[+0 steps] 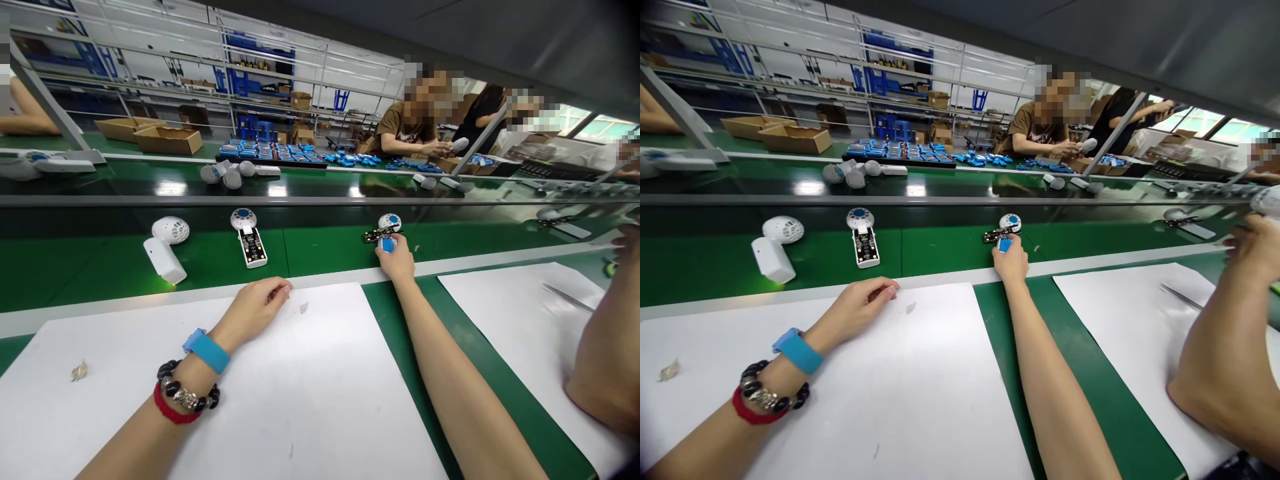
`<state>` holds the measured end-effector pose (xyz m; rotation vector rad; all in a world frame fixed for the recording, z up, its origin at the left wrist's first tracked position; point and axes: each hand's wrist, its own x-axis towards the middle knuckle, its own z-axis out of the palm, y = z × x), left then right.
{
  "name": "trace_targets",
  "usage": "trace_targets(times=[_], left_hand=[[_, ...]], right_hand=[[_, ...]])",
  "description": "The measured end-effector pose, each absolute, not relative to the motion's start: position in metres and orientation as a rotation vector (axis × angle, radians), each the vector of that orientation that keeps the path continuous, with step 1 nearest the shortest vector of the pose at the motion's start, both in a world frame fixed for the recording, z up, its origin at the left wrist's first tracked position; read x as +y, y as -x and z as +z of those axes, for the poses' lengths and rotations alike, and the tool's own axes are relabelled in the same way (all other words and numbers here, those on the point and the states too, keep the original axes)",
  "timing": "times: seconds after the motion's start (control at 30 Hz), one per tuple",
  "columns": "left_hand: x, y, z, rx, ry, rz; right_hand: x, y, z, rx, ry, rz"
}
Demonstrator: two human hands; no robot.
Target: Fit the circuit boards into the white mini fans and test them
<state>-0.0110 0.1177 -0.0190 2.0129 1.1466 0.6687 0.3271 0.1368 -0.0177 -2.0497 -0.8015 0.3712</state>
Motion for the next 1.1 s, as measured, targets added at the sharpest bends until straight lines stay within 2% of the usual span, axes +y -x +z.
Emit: trace_targets(times=[0.27, 0.43, 0.5, 0.6, 0.67, 0.8, 0.97, 1.1], left_hand=[[0.121, 0.011, -0.020, 1.088, -1.720, 0.833], [0.127, 0.013, -0.014, 1.071, -1.404, 0.973], [0.126, 0.013, -0.013, 1.006, -1.221, 1.078], [0.122, 0.011, -0.014, 0.952, -1.068, 1.200], [0.120, 0.011, -0.015, 0.961, -1.071, 1.265], [0.119, 0.012, -0.015, 0.981, -1.104, 1.339], [0.115, 0.010, -0.013, 0.966, -1.137, 1.334], [0.110, 0.009, -0.009, 0.965, -1.179, 1.267]], right_hand=[[0.143, -0.242, 0.030, -0.823, 1.419, 1.052], [0.128, -0.165, 0.027, -1.120, 1.076, 1.306], [0.118, -0.150, 0.020, -1.453, 1.060, 1.256], [0.106, -0.143, 0.015, -1.921, 1.103, 0.884], [0.104, -0.146, 0.017, -2.060, 1.026, 0.747], [0.108, -0.154, 0.026, -1.888, 0.927, 0.948], [0.113, -0.153, 0.031, -1.372, 1.160, 1.194], [0.112, -0.151, 0.034, -1.320, 1.074, 1.275]])
